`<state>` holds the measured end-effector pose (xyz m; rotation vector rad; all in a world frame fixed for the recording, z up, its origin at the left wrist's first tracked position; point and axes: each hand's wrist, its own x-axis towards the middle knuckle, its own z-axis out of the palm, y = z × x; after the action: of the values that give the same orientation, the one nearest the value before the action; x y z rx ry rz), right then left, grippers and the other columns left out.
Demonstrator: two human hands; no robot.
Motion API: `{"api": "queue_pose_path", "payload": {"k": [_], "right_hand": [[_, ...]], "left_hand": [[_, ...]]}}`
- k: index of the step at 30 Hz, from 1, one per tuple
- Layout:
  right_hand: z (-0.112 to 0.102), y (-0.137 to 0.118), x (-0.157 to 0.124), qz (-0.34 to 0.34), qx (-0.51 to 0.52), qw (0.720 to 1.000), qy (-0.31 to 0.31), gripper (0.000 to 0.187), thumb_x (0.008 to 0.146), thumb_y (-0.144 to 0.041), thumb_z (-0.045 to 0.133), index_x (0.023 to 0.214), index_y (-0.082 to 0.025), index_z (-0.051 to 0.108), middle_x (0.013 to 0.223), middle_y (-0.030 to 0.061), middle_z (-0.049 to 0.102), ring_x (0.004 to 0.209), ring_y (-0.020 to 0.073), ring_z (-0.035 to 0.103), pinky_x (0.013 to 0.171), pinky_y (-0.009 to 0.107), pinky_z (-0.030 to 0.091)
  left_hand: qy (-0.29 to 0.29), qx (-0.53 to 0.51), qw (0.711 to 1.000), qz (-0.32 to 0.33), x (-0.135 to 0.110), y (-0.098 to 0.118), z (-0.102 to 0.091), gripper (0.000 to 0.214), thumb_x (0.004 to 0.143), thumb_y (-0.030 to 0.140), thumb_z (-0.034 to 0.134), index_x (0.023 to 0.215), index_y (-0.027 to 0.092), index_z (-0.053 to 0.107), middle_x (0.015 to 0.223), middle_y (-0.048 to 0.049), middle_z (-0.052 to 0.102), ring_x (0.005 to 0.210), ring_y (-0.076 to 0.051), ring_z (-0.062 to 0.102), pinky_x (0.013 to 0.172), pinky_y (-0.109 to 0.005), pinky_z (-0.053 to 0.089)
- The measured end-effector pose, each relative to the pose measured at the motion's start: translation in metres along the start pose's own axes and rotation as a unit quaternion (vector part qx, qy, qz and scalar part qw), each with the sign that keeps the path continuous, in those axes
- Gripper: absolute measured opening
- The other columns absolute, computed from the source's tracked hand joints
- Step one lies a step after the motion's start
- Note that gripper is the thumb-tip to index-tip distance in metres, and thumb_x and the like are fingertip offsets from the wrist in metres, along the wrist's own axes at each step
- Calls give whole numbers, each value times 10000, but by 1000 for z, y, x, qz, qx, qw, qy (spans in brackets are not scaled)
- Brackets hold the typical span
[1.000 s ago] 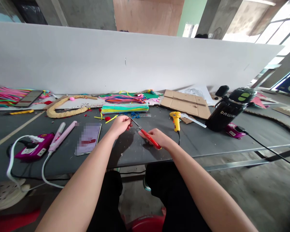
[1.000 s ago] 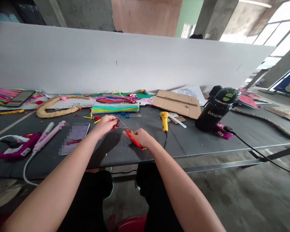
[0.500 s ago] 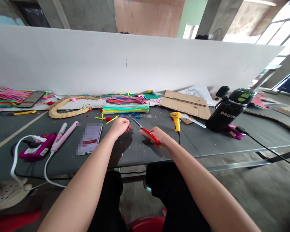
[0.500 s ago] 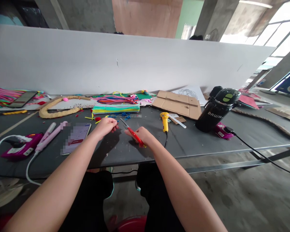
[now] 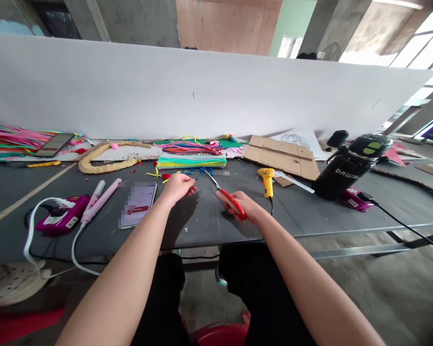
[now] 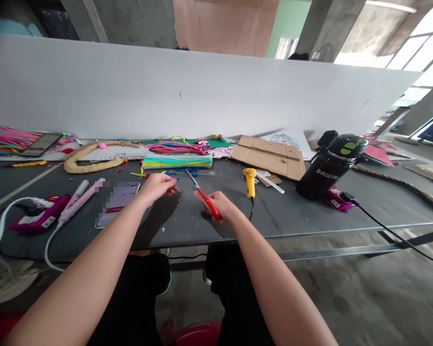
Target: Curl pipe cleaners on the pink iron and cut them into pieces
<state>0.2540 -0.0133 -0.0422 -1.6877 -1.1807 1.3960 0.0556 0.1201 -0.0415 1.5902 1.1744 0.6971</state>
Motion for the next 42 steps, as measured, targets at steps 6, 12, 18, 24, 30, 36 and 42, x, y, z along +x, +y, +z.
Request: {"api": "queue_pose_path", "payload": {"k": [6, 12, 18, 24, 30, 36, 42], "right_hand": [[-1, 5, 0, -26, -31, 999, -12, 638, 686, -812, 595, 634, -189, 469, 474, -50, 440, 331, 71, 382, 314, 215, 293], [-1, 7, 2, -20, -23, 999, -9, 641, 681, -824, 584, 652, -192, 477, 482, -51, 450, 331, 74, 383, 311, 215, 287], [-1, 10, 5, -17, -58, 998, 0, 643, 701, -837, 536, 659, -197, 484, 502, -40, 458, 358, 84, 386, 347, 231, 301], [-8, 5, -2, -19, -305, 939, 156, 601, 727, -779, 557, 640, -185, 546, 618, 47, 589, 578, 174, 565, 496, 260, 359], [-17, -1, -6, 52, -434, 868, 234, 428, 802, -585, 574, 907, -178, 654, 991, 148, 701, 926, 306, 672, 667, 319, 461], [-11, 6, -3, 45, -436, 861, 258, 396, 862, -493, 514, 1051, -156, 598, 1041, 157, 697, 971, 310, 678, 697, 330, 477], [-2, 13, -3, 49, -439, 838, 321, 368, 888, -507, 480, 1030, -188, 597, 971, 125, 715, 913, 291, 696, 700, 326, 470]], "left_hand": [[25, 9, 999, 25, -1, 0, -2, 261, 749, 407, 696, 712, 152, 655, 678, -70, 707, 563, -157, 628, 540, -257, 491], [4, -5, 1000, 8, 2, -3, -2, 153, 756, 297, 647, 711, 152, 656, 769, -91, 725, 597, -162, 640, 578, -275, 516], [82, 183, 976, 82, 5, -12, -6, 134, 718, 283, 688, 812, 205, 743, 801, -65, 732, 703, -215, 656, 671, -306, 491], [158, 200, 959, 119, 3, -9, -18, 212, 777, 341, 627, 886, 201, 743, 891, -62, 740, 795, -209, 654, 733, -280, 458], [246, 60, 963, 90, -21, -6, -48, 436, 848, 545, 504, 670, 179, 660, 594, -30, 611, 564, -148, 545, 548, -248, 380], [174, 66, 979, 88, -49, -11, -52, 366, 825, 500, 538, 781, 175, 699, 677, -34, 653, 601, -156, 555, 566, -242, 393], [61, 148, 976, 147, -60, 2, -22, 265, 859, 415, 533, 830, 214, 703, 786, -37, 707, 730, -197, 630, 659, -276, 426]]}}
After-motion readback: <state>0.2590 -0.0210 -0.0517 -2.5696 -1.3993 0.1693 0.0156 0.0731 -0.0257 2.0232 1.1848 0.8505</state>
